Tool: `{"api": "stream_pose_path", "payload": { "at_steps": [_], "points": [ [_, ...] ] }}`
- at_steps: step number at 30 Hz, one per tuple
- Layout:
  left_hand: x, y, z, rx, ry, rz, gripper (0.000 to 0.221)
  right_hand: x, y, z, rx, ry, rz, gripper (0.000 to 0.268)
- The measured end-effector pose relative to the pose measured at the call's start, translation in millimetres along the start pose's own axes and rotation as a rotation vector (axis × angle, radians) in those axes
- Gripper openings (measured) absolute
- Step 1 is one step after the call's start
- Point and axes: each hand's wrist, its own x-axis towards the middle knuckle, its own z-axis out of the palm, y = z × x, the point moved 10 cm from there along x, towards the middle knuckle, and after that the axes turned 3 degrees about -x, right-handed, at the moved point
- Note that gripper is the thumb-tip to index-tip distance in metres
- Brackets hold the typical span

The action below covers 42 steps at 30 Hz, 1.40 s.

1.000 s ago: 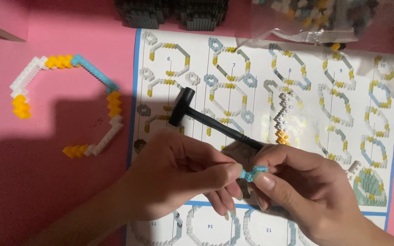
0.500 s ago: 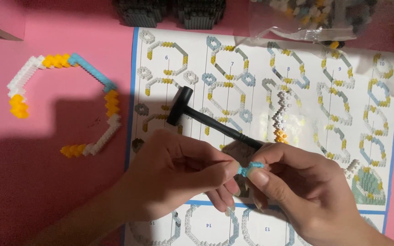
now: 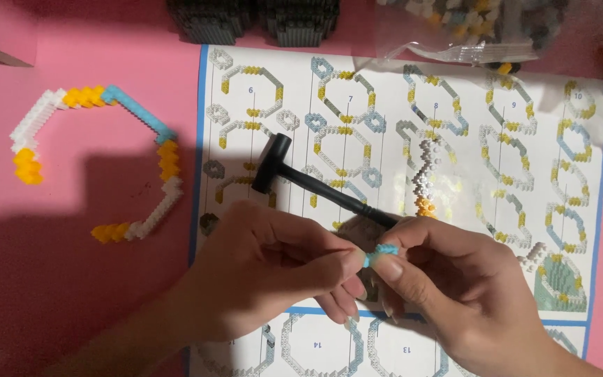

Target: Assembling small interlocking plastic toy blocks using a small plastic hammer and following a printed instruction guide.

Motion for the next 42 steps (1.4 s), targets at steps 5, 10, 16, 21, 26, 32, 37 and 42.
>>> {"api": "stream_pose_path", "payload": {
  "at_steps": [5, 10, 16, 21, 26, 32, 37, 42],
  "points": [
    [0, 4, 1, -0.012, -0.041, 0.067, 0.022, -2, -20, 7, -0.064, -0.066, -0.199, 0.011],
    [0, 10, 3, -0.031, -0.073, 0.132, 0.022, -12, -41, 14, -0.034, -0.106, -0.375, 0.029],
    [-1, 11, 3, -0.033, -0.078, 0.135, 0.019, -25, -78, 15, -0.470, 0.044, -0.733, 0.028],
    [-3, 13, 5, -0.085, -0.067, 0.151, 0.021, -33, -88, 16, -0.664, 0.135, -0.852, 0.023],
    [-1, 2, 12, -0.179, -0.126, 0.041, 0.031, -38, -96, 22, -0.736, 0.230, -0.837, 0.020],
    [-4, 5, 10, -0.123, -0.101, 0.065, 0.029, -34, -94, 25, -0.801, 0.259, -0.729, 0.018],
    [-4, 5, 10, -0.100, -0.080, 0.047, 0.025, -37, -90, 25, -0.834, 0.291, -0.828, 0.021],
    [-4, 7, 10, -0.021, -0.070, 0.053, 0.024, -35, -86, 22, -0.861, 0.305, -0.754, 0.017]
  ]
}}
